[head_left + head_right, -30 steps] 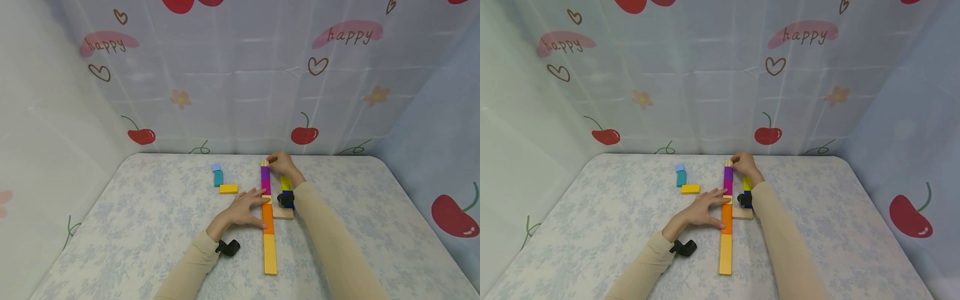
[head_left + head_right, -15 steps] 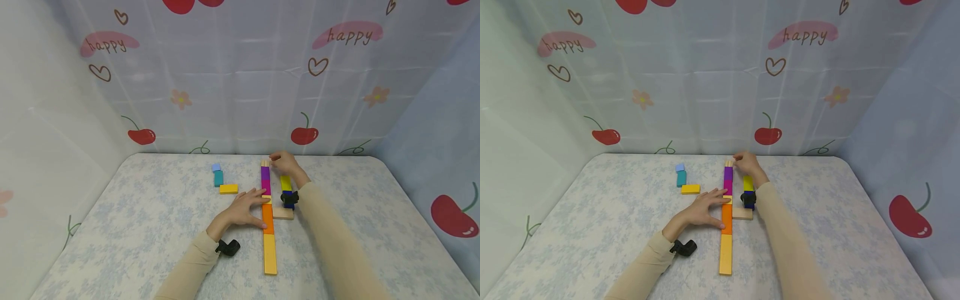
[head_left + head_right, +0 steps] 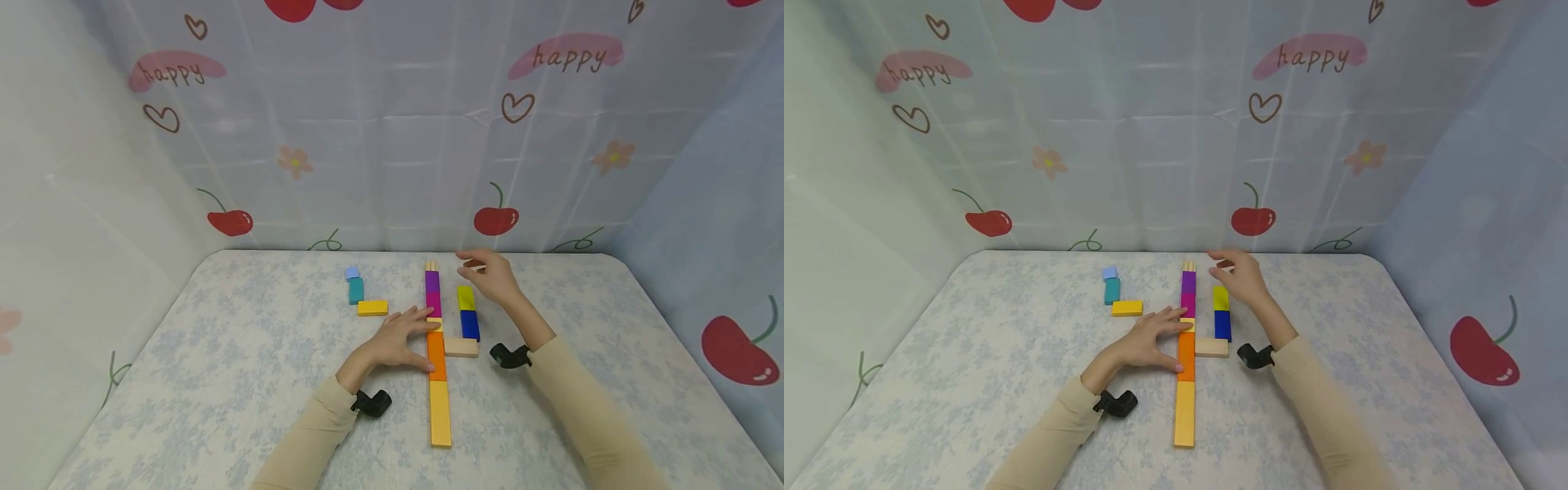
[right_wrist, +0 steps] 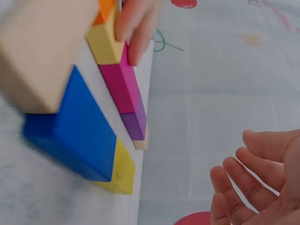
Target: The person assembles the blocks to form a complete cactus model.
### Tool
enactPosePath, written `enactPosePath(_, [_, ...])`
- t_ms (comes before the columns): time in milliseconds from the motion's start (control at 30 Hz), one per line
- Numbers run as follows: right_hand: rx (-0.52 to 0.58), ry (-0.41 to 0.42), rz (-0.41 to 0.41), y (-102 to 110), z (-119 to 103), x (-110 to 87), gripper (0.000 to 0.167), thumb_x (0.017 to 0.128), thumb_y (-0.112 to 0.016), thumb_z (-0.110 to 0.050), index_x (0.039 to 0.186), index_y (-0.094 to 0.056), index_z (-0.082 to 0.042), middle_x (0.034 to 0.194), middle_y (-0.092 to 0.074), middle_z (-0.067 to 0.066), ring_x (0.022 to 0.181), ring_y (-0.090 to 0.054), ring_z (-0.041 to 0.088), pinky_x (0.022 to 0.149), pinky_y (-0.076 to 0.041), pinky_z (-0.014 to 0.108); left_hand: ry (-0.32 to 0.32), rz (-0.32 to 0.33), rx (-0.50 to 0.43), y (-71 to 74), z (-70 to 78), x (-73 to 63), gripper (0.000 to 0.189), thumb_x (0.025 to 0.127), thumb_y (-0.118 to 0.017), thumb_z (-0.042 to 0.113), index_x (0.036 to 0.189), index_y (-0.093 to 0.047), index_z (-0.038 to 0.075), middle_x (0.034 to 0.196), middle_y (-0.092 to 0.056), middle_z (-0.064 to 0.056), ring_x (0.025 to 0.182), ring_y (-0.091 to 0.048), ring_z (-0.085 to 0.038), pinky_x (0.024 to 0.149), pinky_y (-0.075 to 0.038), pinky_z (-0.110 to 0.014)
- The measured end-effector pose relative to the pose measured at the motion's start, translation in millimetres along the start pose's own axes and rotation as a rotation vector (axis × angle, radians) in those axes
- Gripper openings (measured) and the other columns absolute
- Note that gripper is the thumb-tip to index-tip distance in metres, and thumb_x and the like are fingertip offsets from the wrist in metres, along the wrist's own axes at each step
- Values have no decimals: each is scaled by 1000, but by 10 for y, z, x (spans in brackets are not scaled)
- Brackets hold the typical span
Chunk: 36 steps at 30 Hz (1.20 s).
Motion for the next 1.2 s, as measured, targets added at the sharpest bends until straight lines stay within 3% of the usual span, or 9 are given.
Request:
enactPosePath(233, [19, 3, 18, 98, 81, -400, 36, 96, -63, -15, 131, -62, -6, 128, -62, 17, 112, -59, 34, 97, -49, 52, 2, 2, -1, 6, 7, 5, 78, 76, -80, 47, 144, -52, 23, 162, -26, 2, 152, -14, -27, 121, -9, -55])
enactPosePath(467, [5, 5, -5, 57, 251, -660, 36, 94, -64, -11, 130, -63, -6, 129, -61, 18, 113, -58, 36, 96, -47, 55, -3, 4, 3, 5, 5, 4, 77, 76, -81, 47, 143, -52, 23, 162, -26, 2, 152, -14, -26, 121, -9, -55])
enactPosePath(633, [15, 42, -55, -26, 290, -741, 38, 93, -67, -12, 130, -62, -4, 132, -59, 17, 119, -55, 37, 99, -44, 60, -4, 7, -8, 5, 3, 3, 77, 76, -81, 46, 143, -52, 22, 162, -26, 2, 152, -15, -27, 121, -9, -55])
enactPosePath(867, [11, 177, -148, -129, 291, -815, 49, 90, -71, -19, 134, -58, -3, 146, -49, 18, 134, -43, 41, 105, -37, 65, 1, 2, 2, 7, 23, 7, 77, 76, -80, 47, 144, -52, 22, 162, -26, 1, 152, -15, -27, 121, -10, -55])
enactPosePath(1200, [-88, 194, -227, -274, 419, -891, 59, 86, -75, -32, 138, -57, -9, 153, -40, 18, 143, -28, 45, 108, -26, 70, 7, 0, 1, -3, 10, 6, 78, 76, -80, 47, 144, -51, 23, 162, -25, 2, 152, -14, -27, 121, -10, -54])
Point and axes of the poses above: each hand's wrist, its own x-axis towards the middle knuckle, its own y-axis out of the back of the hand, z = x × y, the point moved 8 cm from there along x, towards the middle knuckle
